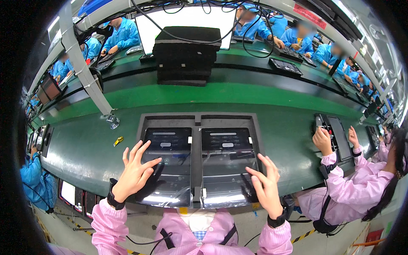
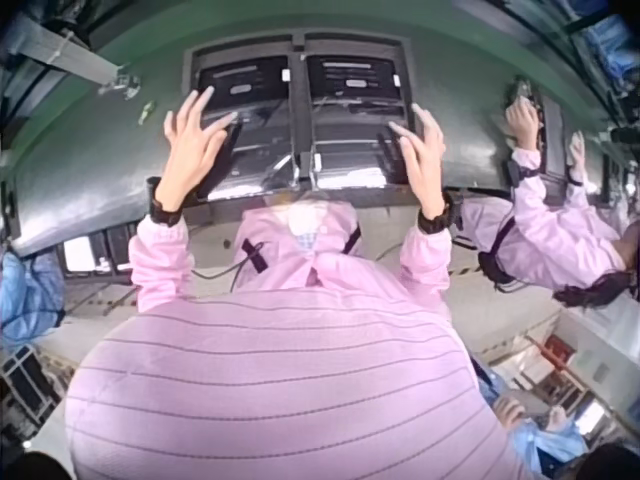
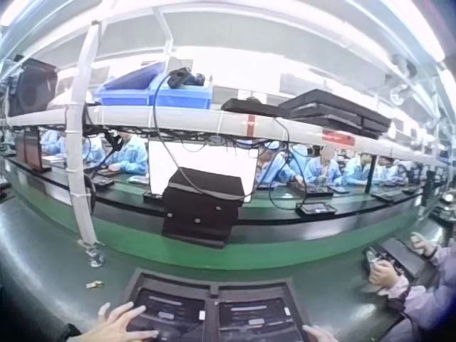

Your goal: Inspecting and testing electronic tablets on an assembly line on a factory floor.

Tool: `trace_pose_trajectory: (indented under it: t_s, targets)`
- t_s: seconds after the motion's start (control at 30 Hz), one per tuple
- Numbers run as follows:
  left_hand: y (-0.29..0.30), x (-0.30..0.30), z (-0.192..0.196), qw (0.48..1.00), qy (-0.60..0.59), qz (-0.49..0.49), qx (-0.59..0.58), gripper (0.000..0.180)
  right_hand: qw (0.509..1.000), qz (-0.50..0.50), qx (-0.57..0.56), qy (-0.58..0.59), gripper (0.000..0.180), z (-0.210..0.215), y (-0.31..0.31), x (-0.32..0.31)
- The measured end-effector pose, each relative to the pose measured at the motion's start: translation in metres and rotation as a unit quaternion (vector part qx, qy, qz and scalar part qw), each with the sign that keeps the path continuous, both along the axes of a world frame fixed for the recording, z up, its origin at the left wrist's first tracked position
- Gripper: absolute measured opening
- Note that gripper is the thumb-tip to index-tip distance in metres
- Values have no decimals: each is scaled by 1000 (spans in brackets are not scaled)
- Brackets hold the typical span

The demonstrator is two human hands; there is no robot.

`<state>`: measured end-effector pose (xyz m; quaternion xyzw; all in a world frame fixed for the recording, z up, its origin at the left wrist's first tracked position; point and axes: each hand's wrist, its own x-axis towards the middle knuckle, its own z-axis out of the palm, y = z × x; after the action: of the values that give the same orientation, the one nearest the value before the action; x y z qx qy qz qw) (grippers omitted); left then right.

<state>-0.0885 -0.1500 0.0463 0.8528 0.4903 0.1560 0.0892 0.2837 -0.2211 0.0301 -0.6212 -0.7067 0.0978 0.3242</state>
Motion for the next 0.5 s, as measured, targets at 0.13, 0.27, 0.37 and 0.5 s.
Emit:
trace_pose_trajectory:
  t_s: [0.13,0.27,0.37,0.5]
  targets:
    - [7,2,-2,1000,12,-7,-7,31,999,34,-14,-26,25,7,17,-11]
    - [7,3,2,1000,-4,-1,-1,30,995,87,-2,-53,25,5,35,-16]
    - [3,5,6,1000,-2,-4,2,30,989,123,-13,-82,25,-2,45,-22]
    - [5,12,6,999,6,-34,5,31,990,112,-17,-84,25,-9,47,-20]
